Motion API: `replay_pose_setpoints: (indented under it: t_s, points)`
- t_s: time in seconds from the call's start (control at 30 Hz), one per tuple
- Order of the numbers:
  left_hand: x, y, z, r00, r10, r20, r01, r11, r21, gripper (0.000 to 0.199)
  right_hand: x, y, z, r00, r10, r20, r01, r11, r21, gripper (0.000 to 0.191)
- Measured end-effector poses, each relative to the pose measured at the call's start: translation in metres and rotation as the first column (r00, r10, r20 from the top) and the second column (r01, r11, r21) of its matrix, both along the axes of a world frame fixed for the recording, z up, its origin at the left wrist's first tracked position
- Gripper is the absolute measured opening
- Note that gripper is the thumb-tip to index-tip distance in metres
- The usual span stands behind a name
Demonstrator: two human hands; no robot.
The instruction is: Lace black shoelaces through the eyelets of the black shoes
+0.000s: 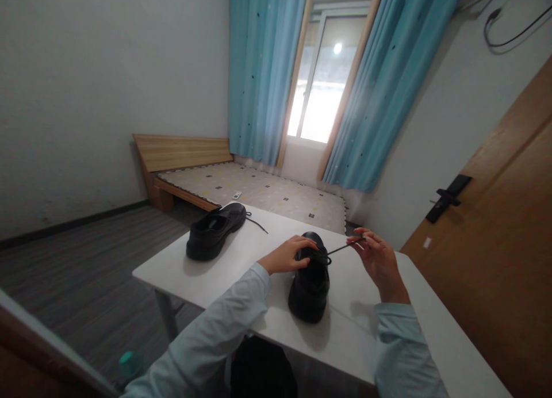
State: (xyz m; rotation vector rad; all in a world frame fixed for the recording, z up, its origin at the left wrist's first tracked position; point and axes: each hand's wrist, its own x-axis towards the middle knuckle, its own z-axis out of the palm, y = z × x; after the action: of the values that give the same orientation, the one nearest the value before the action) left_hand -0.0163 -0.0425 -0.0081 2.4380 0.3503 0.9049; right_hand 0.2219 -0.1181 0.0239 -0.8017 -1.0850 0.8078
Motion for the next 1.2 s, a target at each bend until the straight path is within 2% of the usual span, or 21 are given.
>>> replay_pose_setpoints:
  t_s: [0.17,0.3,0.37,0.5,0.7,0.9,0.97,1.03,1.1,1.2]
  points:
    - [0.000,0.001,-0.002,1.000,0.012,0.009,-0.012,1.000,-0.016,0.037,0.008,-0.005,0.005,0.984,-0.076,-0.159,0.076,0.997,-0.003,0.010]
    - [0.003,0.002,-0.005,0.997,0.017,0.076,-0.016,1.000,-0.013,0.025,0.008,-0.001,0.000,0.975,-0.175,-0.139,0.172,0.984,-0.036,0.015]
    - [0.005,0.003,-0.006,0.993,0.037,0.110,-0.036,0.999,-0.010,0.019,0.004,0.001,-0.005,0.978,-0.198,-0.072,0.192,0.978,-0.076,0.016]
    - [0.007,0.005,-0.008,0.983,0.112,0.142,-0.110,0.994,-0.021,0.013,-0.012,0.004,-0.013,0.976,-0.128,0.178,0.150,0.982,-0.117,0.016]
    - [0.010,0.009,-0.011,0.979,0.181,0.095,-0.176,0.982,-0.062,0.015,-0.033,0.007,-0.022,0.865,0.047,0.500,0.022,0.991,-0.132,0.013]
    - [0.013,0.009,-0.014,0.943,0.280,0.180,-0.248,0.952,-0.182,0.010,-0.037,0.006,-0.024,0.771,0.046,0.635,-0.007,0.998,-0.064,0.012]
    - [0.012,0.009,-0.012,0.906,0.339,0.255,-0.284,0.931,-0.231,0.010,-0.038,0.006,-0.024,0.765,0.027,0.644,-0.002,0.999,-0.039,0.017]
    - [0.010,0.011,-0.009,0.829,0.447,0.336,-0.360,0.887,-0.290,0.010,-0.040,0.005,-0.025,0.764,0.006,0.645,0.021,0.999,-0.035,0.020]
    - [0.005,0.014,-0.006,0.719,0.570,0.397,-0.450,0.818,-0.360,0.011,-0.041,0.004,-0.026,0.747,-0.009,0.665,0.044,0.998,-0.036,0.018]
    - [-0.001,0.019,-0.004,0.527,0.723,0.447,-0.573,0.691,-0.442,0.012,-0.044,0.002,-0.028,0.666,-0.035,0.746,0.051,0.999,0.002,0.024]
